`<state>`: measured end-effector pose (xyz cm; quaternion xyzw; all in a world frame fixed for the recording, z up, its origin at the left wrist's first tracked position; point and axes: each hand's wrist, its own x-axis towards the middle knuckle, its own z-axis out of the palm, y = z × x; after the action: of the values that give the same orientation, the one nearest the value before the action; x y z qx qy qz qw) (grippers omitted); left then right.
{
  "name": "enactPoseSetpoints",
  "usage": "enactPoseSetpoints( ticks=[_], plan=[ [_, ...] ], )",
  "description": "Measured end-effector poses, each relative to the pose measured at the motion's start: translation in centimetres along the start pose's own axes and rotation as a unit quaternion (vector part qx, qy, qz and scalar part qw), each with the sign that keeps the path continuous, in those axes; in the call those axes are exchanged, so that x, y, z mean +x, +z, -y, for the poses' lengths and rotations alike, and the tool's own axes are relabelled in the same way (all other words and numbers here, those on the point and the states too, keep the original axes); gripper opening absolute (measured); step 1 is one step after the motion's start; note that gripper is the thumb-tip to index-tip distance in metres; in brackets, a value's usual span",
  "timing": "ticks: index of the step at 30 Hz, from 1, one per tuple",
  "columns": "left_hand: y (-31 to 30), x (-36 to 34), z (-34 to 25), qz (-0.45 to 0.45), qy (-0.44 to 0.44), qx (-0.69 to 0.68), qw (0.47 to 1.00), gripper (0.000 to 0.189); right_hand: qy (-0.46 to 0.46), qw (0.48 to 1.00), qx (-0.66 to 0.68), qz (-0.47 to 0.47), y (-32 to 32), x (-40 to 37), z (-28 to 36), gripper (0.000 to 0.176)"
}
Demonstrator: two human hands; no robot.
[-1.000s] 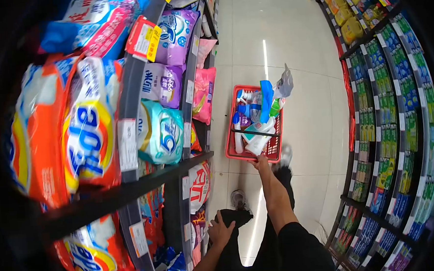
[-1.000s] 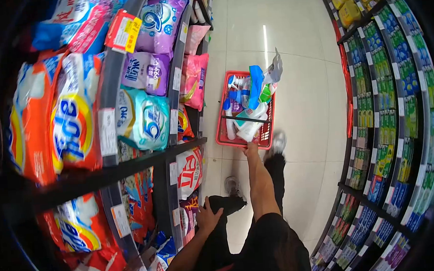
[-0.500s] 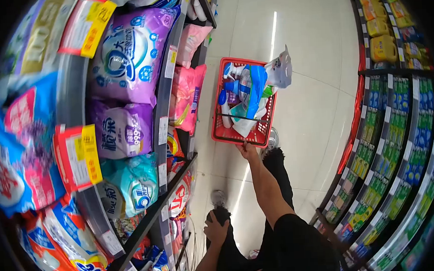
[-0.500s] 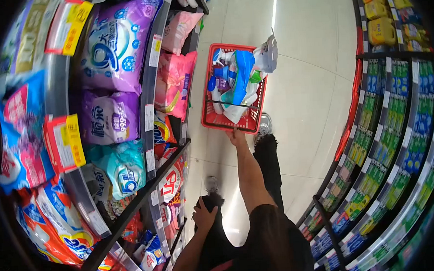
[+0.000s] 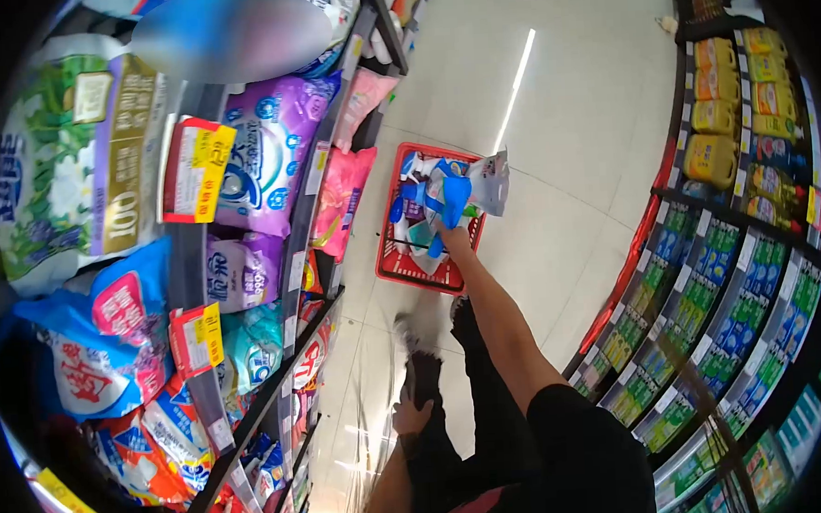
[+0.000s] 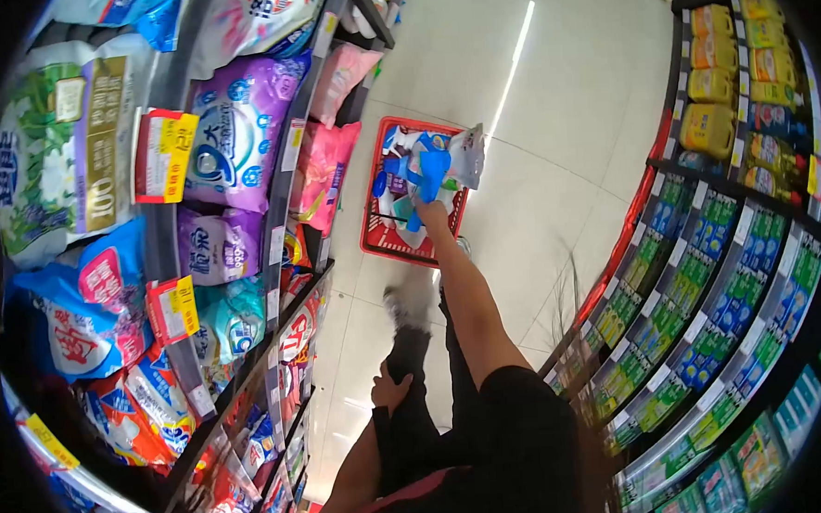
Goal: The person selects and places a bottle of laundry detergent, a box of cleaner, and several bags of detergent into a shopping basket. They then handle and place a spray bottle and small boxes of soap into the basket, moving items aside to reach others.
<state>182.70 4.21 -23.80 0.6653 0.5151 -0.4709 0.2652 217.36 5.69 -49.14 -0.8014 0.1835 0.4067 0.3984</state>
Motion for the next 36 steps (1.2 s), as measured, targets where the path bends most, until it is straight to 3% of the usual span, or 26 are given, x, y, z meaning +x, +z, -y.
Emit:
enactPoseSetpoints(
  ticks=[3,6,7,9,10,11,12,13,14,15,17,20,22,24,25,29,31,32,34,35,36],
  plan=[
    [1.1,0.1,-0.1,0.014,0.077,-0.065,0.995,0.084,-0.098,0.983,-0.136,-0.074,-1.8,-3.0,3.0,0.041],
    [1.4,-0.1,-0.7,0.008,0.100,-0.150,0.984,0.078,-0.216,0.965,-0.135,-0.062,-2.0,-4.7,4.9,0.034],
    [1.0,0.0,-1.2,0.004,0.088,-0.159,0.983,0.075,-0.209,0.968,-0.137,-0.027,-2.7,-6.3,5.7,0.036],
    [-1.5,-0.7,-2.9,-0.007,0.082,-0.228,0.970,0.079,-0.321,0.944,-0.081,0.003,-3.0,-9.0,5.8,0.026],
    [-3.3,-1.1,-3.7,-0.017,0.084,-0.261,0.962,0.081,-0.387,0.906,-0.161,0.046,-4.6,-11.3,6.6,0.025],
    [-5.2,-1.8,-4.7,-0.009,0.083,-0.339,0.937,0.093,-0.407,0.904,-0.095,0.091,-5.1,-12.7,6.2,0.025],
    [-6.5,-1.6,-5.3,-0.061,0.120,-0.342,0.930,0.098,-0.345,0.935,-0.001,0.089,-4.2,-13.8,5.1,0.026],
    [-6.7,-0.7,-5.3,-0.114,0.151,-0.346,0.919,0.103,-0.182,0.976,-0.059,0.108,-8.4,-23.1,12.7,0.034],
    [-7.5,-0.6,-5.3,-0.166,0.176,-0.350,0.905,0.108,-0.274,0.953,-0.108,0.069,-7.4,-22.9,10.7,0.040],
    [-9.4,-1.2,-5.6,-0.161,0.206,-0.381,0.887,0.122,-0.228,0.957,-0.105,0.147,-6.7,-21.8,8.2,0.042],
    [-13.2,-2.1,-5.9,-0.177,0.270,-0.318,0.891,0.125,-0.149,0.947,-0.100,0.267,-7.1,-24.0,7.8,0.040],
    [-18.0,-3.7,-6.0,-0.187,0.353,-0.197,0.895,0.115,-0.008,0.939,0.031,0.342,-11.3,-35.5,16.6,0.028],
    [-19.6,-3.6,-5.7,-0.145,0.506,-0.258,0.810,0.102,-0.004,0.927,0.109,0.359,-12.0,-39.2,20.3,0.018],
    [-21.9,-8.1,-6.5,-0.241,0.508,-0.218,0.798,0.098,-0.002,0.902,0.161,0.401,-12.1,-39.7,21.6,0.017],
    [-22.9,-9.8,-6.8,-0.288,0.502,-0.196,0.792,0.096,0.000,0.901,0.125,0.414,-12.6,-40.1,23.1,0.016],
    [-23.1,-8.7,-10.5,-0.281,0.482,-0.411,0.721,0.087,-0.042,0.890,0.133,0.433,-13.4,-42.3,28.5,0.015],
    [-26.4,-14.2,-12.8,-0.257,0.501,-0.487,0.668,0.075,-0.067,0.873,0.143,0.462,-15.1,-44.2,31.4,0.015],
    [-26.9,-15.0,-14.1,-0.333,0.482,-0.494,0.642,0.072,-0.078,0.863,0.153,0.475,-15.9,-45.2,32.8,0.015],
    [-29.4,-15.6,-16.1,-0.330,0.502,-0.486,0.635,0.070,-0.109,0.844,0.158,0.502,-17.2,-46.2,35.6,0.016],
    [-29.9,-15.5,-17.5,-0.447,0.531,-0.468,0.547,0.066,-0.124,0.834,0.164,0.512,-17.7,-46.6,37.0,0.016],
    [-30.9,-16.5,-18.0,-0.410,0.511,-0.493,0.573,0.064,-0.151,0.832,0.160,0.509,-18.3,-47.2,38.4,0.016]
  ],
)
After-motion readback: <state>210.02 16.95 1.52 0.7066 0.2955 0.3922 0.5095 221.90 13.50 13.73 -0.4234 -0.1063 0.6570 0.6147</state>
